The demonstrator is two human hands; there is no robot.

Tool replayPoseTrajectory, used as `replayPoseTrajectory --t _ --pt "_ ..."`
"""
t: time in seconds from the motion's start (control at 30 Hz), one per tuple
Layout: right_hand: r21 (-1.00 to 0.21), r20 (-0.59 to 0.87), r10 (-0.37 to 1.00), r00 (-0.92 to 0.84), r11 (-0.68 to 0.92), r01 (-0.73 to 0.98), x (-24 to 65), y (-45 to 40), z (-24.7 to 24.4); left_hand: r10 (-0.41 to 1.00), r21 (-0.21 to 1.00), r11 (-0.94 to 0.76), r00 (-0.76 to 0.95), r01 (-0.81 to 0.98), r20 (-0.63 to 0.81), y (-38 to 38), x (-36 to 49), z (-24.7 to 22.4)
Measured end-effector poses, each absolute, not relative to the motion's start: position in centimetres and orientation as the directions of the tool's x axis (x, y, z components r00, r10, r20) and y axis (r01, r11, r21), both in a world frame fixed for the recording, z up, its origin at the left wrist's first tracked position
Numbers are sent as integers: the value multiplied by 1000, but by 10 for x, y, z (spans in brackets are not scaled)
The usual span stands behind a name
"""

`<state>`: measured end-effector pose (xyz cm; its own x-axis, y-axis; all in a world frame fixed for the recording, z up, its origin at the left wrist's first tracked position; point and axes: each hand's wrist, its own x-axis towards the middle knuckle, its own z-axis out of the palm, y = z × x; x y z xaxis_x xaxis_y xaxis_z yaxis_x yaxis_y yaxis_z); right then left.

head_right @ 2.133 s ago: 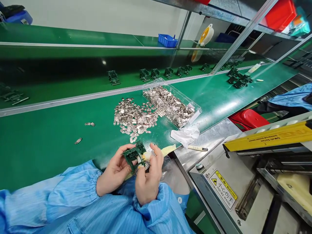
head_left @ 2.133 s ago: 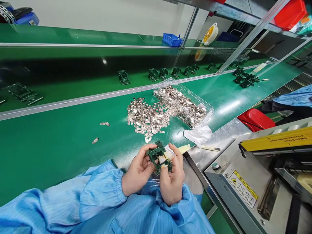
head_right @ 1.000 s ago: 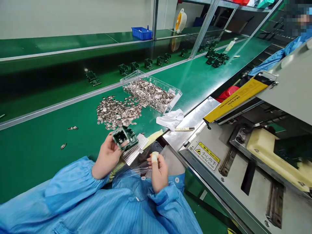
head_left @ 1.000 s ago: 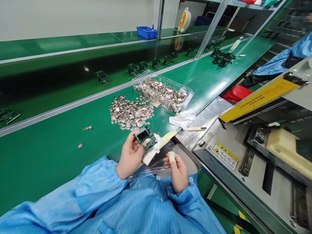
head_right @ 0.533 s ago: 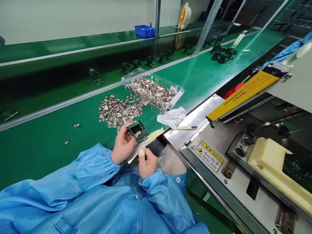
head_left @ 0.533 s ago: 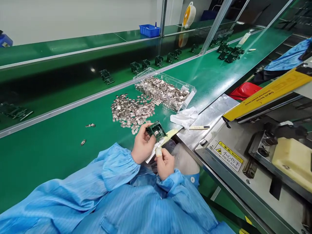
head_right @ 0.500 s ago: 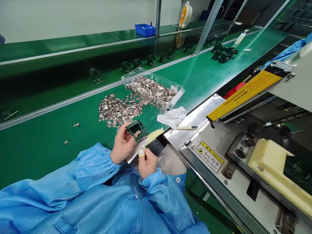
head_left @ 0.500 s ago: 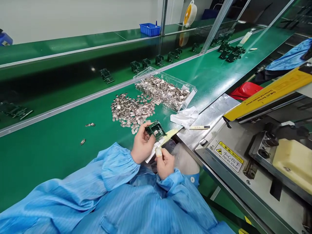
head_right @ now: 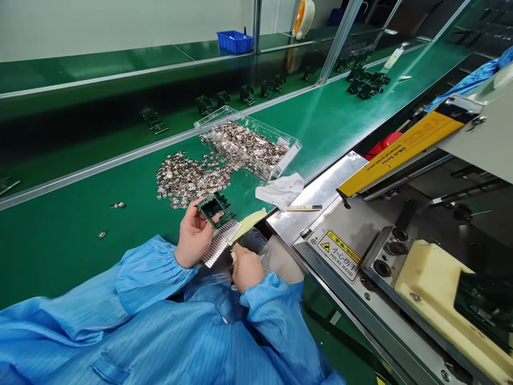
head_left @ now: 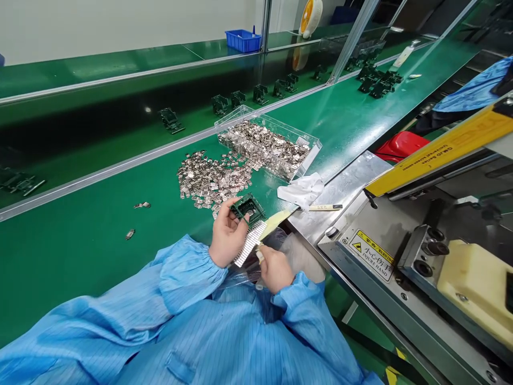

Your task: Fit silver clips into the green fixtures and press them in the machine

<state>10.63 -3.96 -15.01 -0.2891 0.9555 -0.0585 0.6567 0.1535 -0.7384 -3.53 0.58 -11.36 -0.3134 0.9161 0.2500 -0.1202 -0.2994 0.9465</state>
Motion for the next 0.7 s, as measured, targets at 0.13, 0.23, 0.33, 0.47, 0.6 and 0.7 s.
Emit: replayPoseTrajectory --t 0.13,0.23,0.33,0.47,0.6,0.7 --pt "-714 -186 953 -240 37 699 119 -36 -145 915 944 -299 -320 -137 244 0 -42 -108" --pt "-723 -228 952 -204 -25 691 130 -42 -131 941 952 -255 -269 -171 204 -12 -48 -104" --pt "-828 -149 970 -191 -17 560 138 -51 -107 978 961 -173 -155 -215 141 -26 -50 -102" --pt "-941 33 980 -196 97 324 131 -56 -78 998 958 -57 -23 -282 52 -38 -49 -100" --pt "-864 318 942 -105 333 378 107 -49 -72 998 952 -58 -1 -300 61 -40 -49 -97" --pt "-780 462 887 -30 422 463 92 -42 -75 995 954 -78 34 -289 91 -41 -50 -96"
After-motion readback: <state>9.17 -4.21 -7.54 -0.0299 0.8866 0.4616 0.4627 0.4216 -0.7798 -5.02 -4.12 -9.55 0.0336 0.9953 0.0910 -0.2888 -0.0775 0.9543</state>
